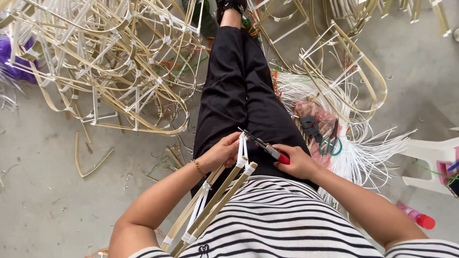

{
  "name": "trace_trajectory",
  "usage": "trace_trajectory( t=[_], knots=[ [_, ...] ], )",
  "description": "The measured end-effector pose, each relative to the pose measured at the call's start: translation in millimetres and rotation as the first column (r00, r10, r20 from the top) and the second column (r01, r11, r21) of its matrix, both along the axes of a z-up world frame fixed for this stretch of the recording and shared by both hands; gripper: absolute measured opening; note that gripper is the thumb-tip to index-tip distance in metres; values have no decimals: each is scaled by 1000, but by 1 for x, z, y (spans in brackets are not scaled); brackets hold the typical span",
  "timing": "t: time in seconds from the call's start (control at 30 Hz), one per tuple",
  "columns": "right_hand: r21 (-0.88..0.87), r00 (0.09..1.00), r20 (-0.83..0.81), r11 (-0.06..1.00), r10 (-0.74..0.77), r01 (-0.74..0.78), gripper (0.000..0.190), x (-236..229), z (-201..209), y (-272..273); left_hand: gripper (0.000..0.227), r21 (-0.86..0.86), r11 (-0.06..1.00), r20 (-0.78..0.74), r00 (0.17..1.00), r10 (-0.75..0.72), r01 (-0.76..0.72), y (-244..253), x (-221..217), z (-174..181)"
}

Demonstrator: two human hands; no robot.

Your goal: Assembling and securing components of bamboo furniture frames using plastic ties and shears.

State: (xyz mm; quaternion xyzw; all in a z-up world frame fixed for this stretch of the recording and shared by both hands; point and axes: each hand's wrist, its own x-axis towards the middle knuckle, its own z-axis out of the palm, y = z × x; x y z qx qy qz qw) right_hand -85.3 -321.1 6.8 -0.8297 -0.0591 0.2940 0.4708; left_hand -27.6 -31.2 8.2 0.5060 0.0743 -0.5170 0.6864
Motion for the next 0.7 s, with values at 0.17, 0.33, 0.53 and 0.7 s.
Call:
trace_trajectory(
  t=[0.17, 0.33, 0.53, 0.7],
  knots=[
    [-177, 963, 270, 984, 22, 27, 36, -1, -58, -9, 32, -103, 995, 39, 999, 16, -12, 6, 3, 8],
    [35, 937, -249, 964, -247, 264, 39, 28, -69, -16, 60, 24, 966, 550, 810, 203, -259, 61, 81, 31],
    [749, 818, -519, 329, -249, 575, 53, 81, 33, 42, 33, 225, 755, 972, 85, -219, -616, 75, 127, 124],
    [805, 910, -205, 466, -361, 366, 55, 104, 47, 34, 47, 466, 816, 847, 440, -299, -342, 55, 78, 218]
  ],
)
